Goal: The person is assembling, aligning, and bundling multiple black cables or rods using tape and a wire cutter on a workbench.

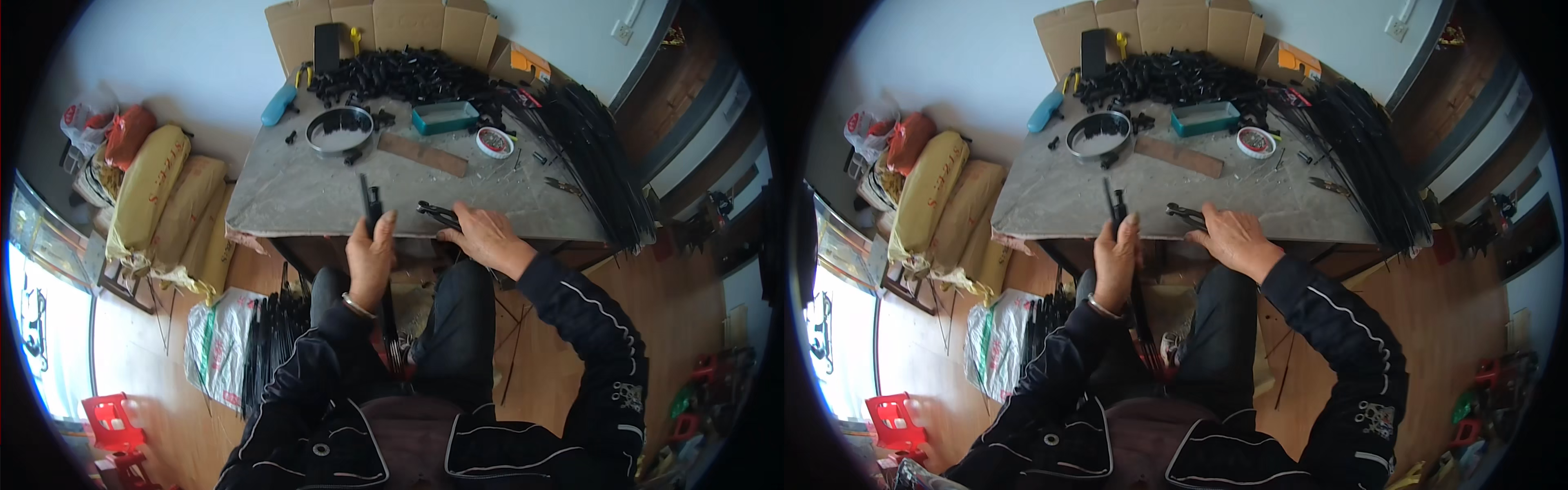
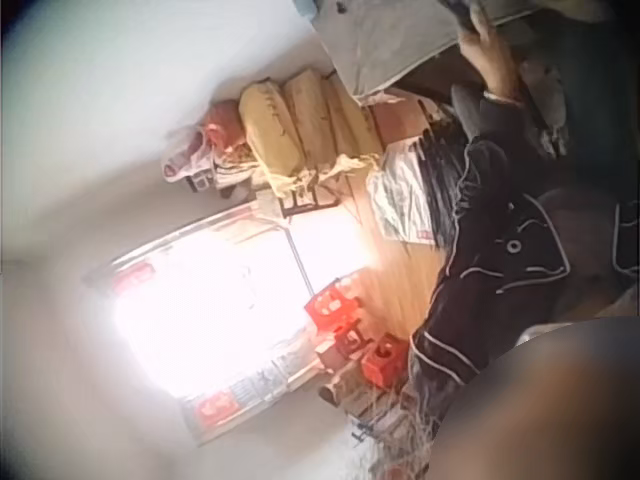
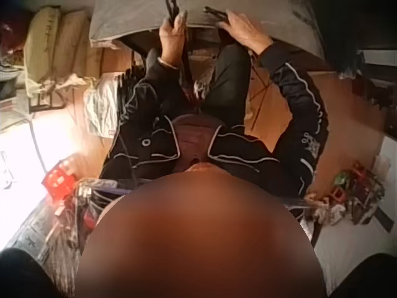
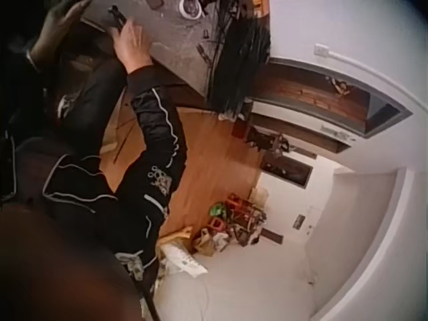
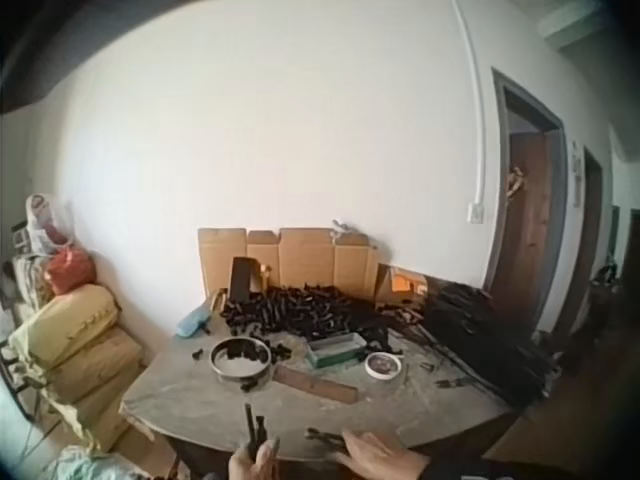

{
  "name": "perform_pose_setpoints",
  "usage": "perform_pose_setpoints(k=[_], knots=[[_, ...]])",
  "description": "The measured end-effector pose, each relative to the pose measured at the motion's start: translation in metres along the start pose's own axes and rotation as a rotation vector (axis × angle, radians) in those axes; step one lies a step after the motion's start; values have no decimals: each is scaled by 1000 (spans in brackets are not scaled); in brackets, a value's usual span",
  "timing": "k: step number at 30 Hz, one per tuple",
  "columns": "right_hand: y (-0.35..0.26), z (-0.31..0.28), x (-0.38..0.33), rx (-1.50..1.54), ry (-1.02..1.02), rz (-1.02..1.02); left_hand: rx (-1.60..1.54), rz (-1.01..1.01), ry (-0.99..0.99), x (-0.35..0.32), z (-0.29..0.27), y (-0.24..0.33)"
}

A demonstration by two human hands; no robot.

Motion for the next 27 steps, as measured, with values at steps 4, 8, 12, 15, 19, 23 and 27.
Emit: perform_pose_setpoints(k=[4, 8, 12, 15, 19, 23, 27], knots=[[22, 8, 17, -45, 111, 35, -132, 81, 72, 24, -36, 19], [23, 12, 15, -71, 314, 1, -194, 242, 94, 22, -57, 81], [-14, -17, -17, -107, 757, -177, -389, 367, 182, 18, -86, 143], [-47, 21, -57, 521, 442, -441, -580, 307, 243, 27, -131, 144], [-72, 105, -110, 1526, -224, -177, -883, 87, 241, 32, -147, 79], [-31, 79, -123, 2110, 291, -1, -926, -259, 334, -11, -92, -15], [35, 54, -137, 1915, 504, 136, -588, -799, -318, -90, -8, -67]])
Point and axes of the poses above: each hand's wrist, its own x-axis towards the middle knuckle, its own z-axis out of the palm, y = z × x, the point moved 5 cm from there along x, towards the middle knuckle, and after that the axes turned 7 degrees about -y, right-handed, at the moved point
